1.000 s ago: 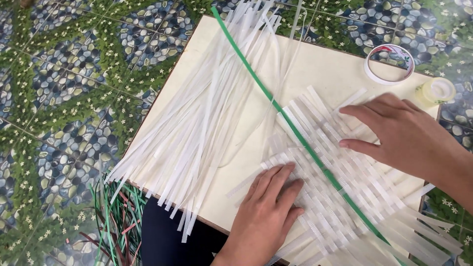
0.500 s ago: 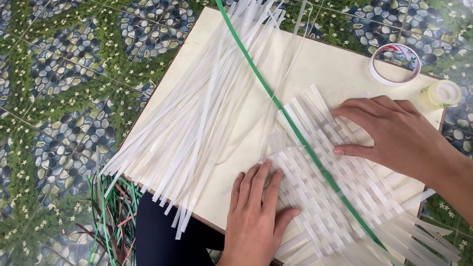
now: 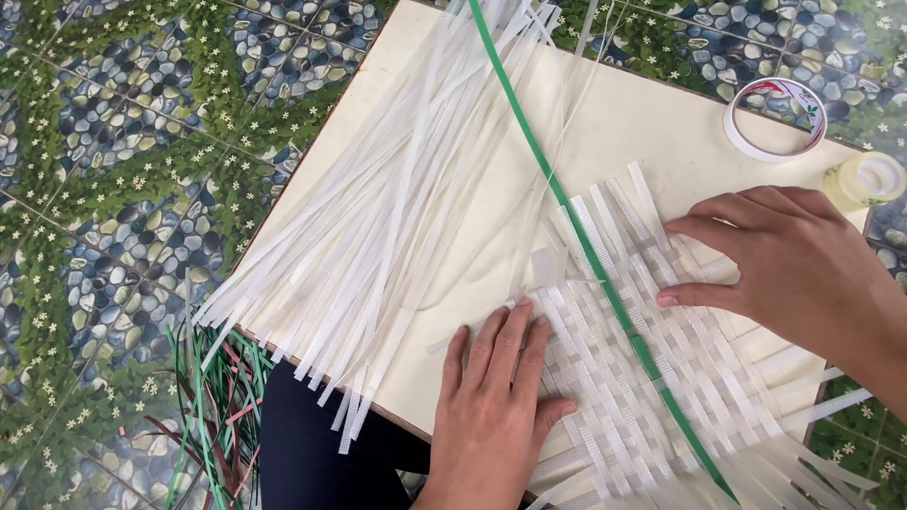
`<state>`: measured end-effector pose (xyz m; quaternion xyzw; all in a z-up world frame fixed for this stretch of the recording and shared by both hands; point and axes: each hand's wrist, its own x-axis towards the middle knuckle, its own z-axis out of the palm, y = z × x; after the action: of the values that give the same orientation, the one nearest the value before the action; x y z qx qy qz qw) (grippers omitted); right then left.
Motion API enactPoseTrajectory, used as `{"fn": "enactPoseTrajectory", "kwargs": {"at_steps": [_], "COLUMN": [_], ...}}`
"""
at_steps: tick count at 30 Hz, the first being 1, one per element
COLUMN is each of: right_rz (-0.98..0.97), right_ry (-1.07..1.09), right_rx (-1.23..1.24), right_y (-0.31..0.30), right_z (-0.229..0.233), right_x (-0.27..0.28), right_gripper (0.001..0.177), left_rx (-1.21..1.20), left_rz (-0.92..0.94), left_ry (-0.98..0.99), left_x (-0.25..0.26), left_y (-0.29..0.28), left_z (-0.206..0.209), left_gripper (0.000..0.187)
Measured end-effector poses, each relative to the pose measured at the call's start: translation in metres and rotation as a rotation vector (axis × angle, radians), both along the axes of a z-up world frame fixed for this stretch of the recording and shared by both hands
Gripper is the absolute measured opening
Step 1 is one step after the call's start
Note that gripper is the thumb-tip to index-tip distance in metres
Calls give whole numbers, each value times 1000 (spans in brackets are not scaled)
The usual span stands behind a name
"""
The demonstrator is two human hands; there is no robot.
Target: Weaving white plastic strips together on a wooden board to create a mat or bag base.
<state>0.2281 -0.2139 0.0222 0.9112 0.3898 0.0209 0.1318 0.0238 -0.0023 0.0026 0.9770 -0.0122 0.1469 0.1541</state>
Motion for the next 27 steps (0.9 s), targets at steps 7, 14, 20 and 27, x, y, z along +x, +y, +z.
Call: {"fn": "enactPoseTrajectory", "kwargs": {"at_steps": [7, 14, 20, 27], "right_rz": [79, 29, -39, -2], "right_ry": [-139, -142, -128, -130], "right_rx": [46, 23, -64, 31], "right_y": [-4, -4, -5, -16], "right_z": [-1, -2, -3, -8], "right_x": [-4, -5, -8, -15], "right_gripper": [68, 65, 71, 71], "left_rx": [-106, -183, -223, -199], "left_rz": [-62, -115, -148, -172], "left_ry": [41, 53, 58, 68], "left_x": [1, 3, 5, 6], "left_y": [5, 11, 16, 19], "left_z": [1, 4, 5, 3], "left_gripper": [66, 63, 59, 62]}}
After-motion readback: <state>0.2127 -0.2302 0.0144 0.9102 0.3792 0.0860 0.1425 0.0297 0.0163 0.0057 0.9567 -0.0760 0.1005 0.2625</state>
